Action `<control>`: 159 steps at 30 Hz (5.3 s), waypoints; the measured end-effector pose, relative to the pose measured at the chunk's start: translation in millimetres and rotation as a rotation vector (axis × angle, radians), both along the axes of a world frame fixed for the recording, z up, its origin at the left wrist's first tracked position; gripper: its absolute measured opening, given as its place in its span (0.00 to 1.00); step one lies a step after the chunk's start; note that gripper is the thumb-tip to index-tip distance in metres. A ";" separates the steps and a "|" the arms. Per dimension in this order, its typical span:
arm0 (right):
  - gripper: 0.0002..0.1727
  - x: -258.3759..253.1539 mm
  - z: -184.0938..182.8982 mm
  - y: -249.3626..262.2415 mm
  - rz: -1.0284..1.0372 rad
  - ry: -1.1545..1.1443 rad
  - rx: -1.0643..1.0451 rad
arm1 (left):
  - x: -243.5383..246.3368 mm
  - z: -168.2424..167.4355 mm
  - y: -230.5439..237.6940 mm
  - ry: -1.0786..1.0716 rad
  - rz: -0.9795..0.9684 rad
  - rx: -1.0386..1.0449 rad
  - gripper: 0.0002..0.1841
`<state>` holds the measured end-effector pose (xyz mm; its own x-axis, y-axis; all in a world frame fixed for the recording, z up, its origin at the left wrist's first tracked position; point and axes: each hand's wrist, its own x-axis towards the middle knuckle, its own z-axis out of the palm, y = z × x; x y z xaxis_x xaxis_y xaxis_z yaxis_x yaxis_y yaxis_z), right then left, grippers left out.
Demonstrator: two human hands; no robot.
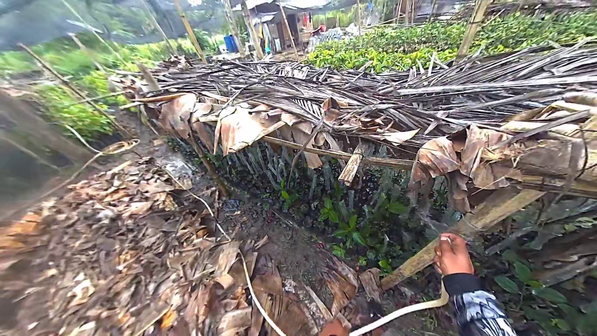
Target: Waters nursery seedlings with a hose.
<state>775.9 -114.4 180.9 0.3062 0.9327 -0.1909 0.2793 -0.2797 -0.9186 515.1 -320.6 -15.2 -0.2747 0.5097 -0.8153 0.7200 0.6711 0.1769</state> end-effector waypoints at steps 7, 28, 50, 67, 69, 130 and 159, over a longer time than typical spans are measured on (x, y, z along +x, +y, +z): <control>0.18 -45.6 33.2 0.2 -0.071 0.476 -0.045 | 74.7 115.2 110.9 -0.429 0.059 0.581 0.27; 0.16 52.7 -25.7 85.1 -0.023 0.948 -0.329 | 237.9 177.8 185.3 -0.536 0.150 0.635 0.35; 0.15 227.3 -146.4 42.8 0.077 0.334 -0.594 | 245.5 155.7 169.1 -0.608 0.376 0.787 0.20; 0.25 332.0 -210.3 -91.8 -0.008 -0.085 -0.919 | 182.4 152.1 148.3 -0.605 0.461 0.974 0.16; 0.23 319.6 -200.2 -97.4 -0.062 -0.029 -0.880 | 175.4 152.8 149.7 -0.633 0.397 0.978 0.15; 0.23 303.2 -214.4 -325.8 -0.417 0.229 -0.952 | 133.5 286.1 204.2 -0.388 -0.322 0.974 0.14; 0.21 315.2 -230.7 -313.9 -0.438 0.268 -0.910 | 135.9 289.6 203.8 -0.309 -0.365 1.016 0.14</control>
